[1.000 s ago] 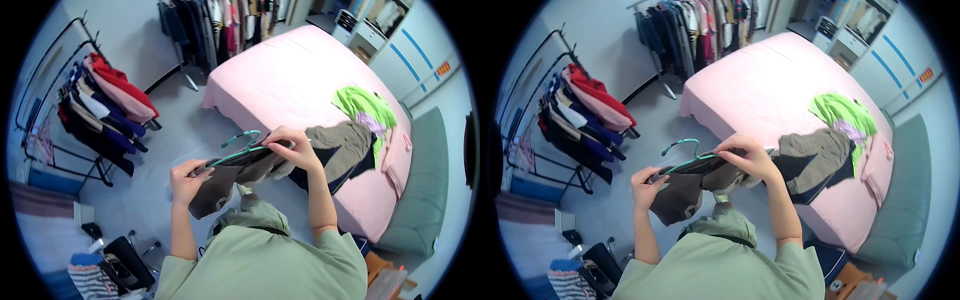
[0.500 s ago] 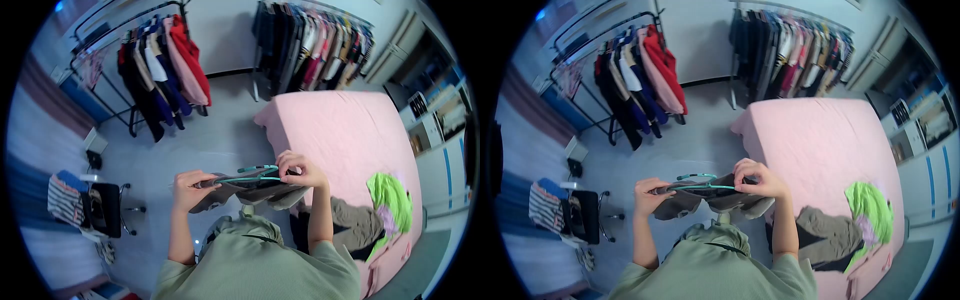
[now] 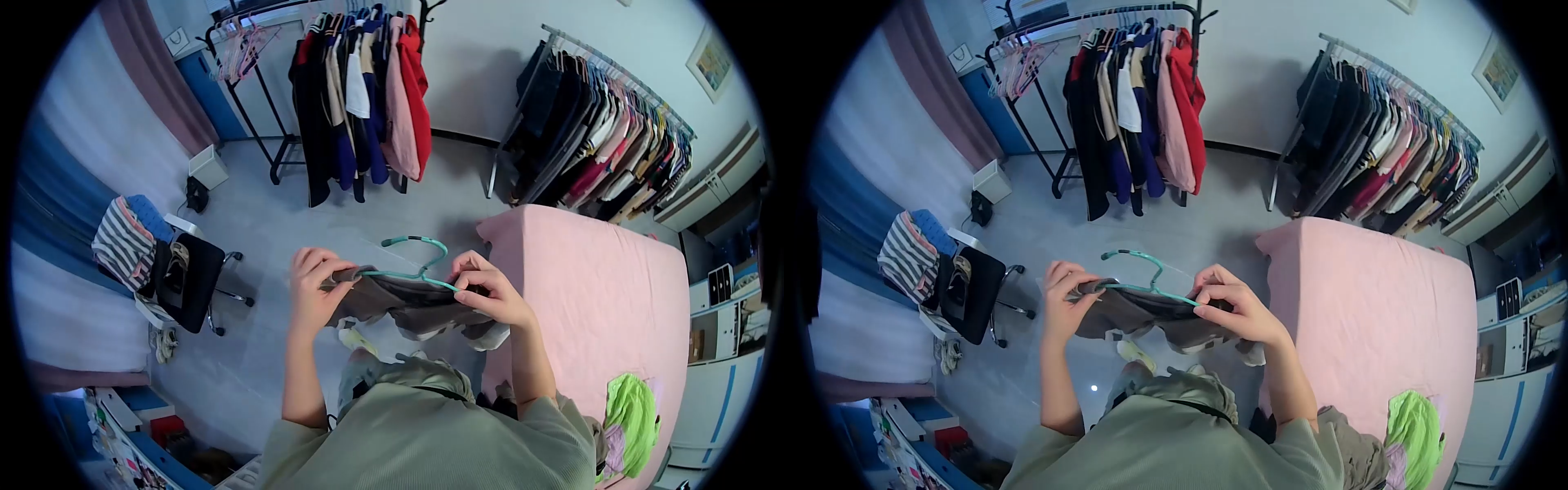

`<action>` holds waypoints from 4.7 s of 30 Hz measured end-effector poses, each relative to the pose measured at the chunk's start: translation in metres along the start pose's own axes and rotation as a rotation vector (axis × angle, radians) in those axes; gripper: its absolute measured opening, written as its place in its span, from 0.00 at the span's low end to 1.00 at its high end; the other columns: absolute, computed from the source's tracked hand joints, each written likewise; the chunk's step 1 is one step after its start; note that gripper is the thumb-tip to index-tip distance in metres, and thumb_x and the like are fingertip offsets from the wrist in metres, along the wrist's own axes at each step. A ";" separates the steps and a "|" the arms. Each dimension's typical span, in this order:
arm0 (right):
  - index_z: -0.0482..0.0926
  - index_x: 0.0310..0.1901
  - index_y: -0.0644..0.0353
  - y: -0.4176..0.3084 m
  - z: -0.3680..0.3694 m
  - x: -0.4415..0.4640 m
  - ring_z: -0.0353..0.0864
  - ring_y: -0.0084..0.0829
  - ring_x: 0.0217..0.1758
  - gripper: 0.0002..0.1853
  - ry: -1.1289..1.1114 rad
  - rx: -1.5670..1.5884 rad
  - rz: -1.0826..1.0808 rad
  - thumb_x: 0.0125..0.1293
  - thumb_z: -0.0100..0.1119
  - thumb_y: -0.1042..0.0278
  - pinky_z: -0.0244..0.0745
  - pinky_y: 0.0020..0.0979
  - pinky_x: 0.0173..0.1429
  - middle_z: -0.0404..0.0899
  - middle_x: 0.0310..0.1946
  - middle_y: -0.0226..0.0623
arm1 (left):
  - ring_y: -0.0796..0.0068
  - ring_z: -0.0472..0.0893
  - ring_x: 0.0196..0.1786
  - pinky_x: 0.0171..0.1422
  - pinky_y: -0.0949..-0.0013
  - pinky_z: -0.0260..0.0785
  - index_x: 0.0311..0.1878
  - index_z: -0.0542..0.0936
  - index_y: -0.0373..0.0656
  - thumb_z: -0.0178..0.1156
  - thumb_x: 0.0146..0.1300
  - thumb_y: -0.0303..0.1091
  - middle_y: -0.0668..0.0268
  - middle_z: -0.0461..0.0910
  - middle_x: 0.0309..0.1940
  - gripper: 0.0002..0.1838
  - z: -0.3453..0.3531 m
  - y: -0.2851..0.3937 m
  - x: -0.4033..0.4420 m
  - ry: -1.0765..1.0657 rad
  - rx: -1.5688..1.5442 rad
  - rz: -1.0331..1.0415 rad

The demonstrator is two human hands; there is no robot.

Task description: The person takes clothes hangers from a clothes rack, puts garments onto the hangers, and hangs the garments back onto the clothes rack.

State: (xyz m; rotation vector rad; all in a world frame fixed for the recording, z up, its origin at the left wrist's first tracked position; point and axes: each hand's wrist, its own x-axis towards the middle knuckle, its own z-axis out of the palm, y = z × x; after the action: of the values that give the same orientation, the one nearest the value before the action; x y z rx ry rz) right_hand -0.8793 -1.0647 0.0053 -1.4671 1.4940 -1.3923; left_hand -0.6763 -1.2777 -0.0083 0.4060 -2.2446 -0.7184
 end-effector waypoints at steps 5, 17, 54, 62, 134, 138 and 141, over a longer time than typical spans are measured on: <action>0.76 0.28 0.63 0.008 0.031 0.068 0.66 0.23 0.42 0.05 0.025 0.056 0.104 0.57 0.60 0.72 0.61 0.22 0.46 0.66 0.38 0.31 | 0.65 0.70 0.44 0.49 0.65 0.62 0.36 0.80 0.44 0.65 0.44 0.23 0.66 0.73 0.36 0.13 -0.028 -0.041 0.024 0.099 -0.026 -0.090; 0.75 0.29 0.63 0.062 0.125 0.247 0.67 0.21 0.43 0.09 0.101 0.161 0.281 0.64 0.51 0.68 0.59 0.21 0.50 0.66 0.36 0.28 | 0.75 0.76 0.37 0.42 0.74 0.68 0.42 0.79 0.43 0.58 0.54 0.23 0.67 0.74 0.37 0.11 -0.102 -0.158 0.057 -0.071 -0.355 -0.255; 0.64 0.57 0.59 0.193 0.136 0.655 0.70 0.21 0.47 0.22 -0.121 0.984 0.394 0.63 0.53 0.67 0.62 0.23 0.51 0.70 0.43 0.30 | 0.47 0.64 0.61 0.62 0.59 0.60 0.66 0.54 0.37 0.53 0.52 0.25 0.47 0.61 0.60 0.36 -0.045 -0.386 0.227 -0.179 -0.102 -0.541; 0.55 0.65 0.62 0.184 0.151 0.712 0.68 0.27 0.53 0.30 -0.006 0.872 0.337 0.62 0.51 0.66 0.61 0.27 0.58 0.67 0.50 0.33 | 0.52 0.69 0.57 0.58 0.59 0.65 0.62 0.63 0.42 0.56 0.47 0.27 0.56 0.66 0.58 0.34 -0.106 -0.449 0.273 -0.286 -0.130 -0.426; 0.43 0.70 0.54 0.236 -0.063 0.885 0.45 0.38 0.73 0.39 0.540 0.735 -0.009 0.58 0.47 0.71 0.37 0.36 0.72 0.46 0.68 0.48 | 0.51 0.63 0.62 0.64 0.60 0.59 0.65 0.55 0.35 0.54 0.55 0.28 0.52 0.59 0.61 0.34 0.025 -0.520 0.563 -0.290 -0.028 -0.213; 0.46 0.69 0.54 0.226 -0.060 0.879 0.43 0.39 0.73 0.37 0.597 0.516 -0.091 0.58 0.46 0.69 0.33 0.38 0.73 0.46 0.69 0.45 | 0.52 0.63 0.63 0.64 0.60 0.58 0.65 0.56 0.35 0.54 0.58 0.31 0.53 0.59 0.62 0.32 0.018 -0.522 0.555 -0.244 -0.055 -0.199; 0.46 0.69 0.54 0.222 -0.054 0.878 0.44 0.38 0.72 0.37 0.578 0.413 -0.127 0.57 0.46 0.71 0.34 0.39 0.73 0.47 0.68 0.45 | 0.53 0.63 0.63 0.65 0.61 0.58 0.65 0.59 0.37 0.54 0.58 0.31 0.53 0.60 0.62 0.31 0.010 -0.524 0.553 -0.214 -0.092 -0.190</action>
State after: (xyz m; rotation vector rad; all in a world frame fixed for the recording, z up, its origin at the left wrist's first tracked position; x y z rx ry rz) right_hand -1.1670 -1.9247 0.0181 -0.9543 1.3229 -2.1795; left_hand -1.0233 -1.9560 -0.0249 0.5241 -2.3820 -1.0014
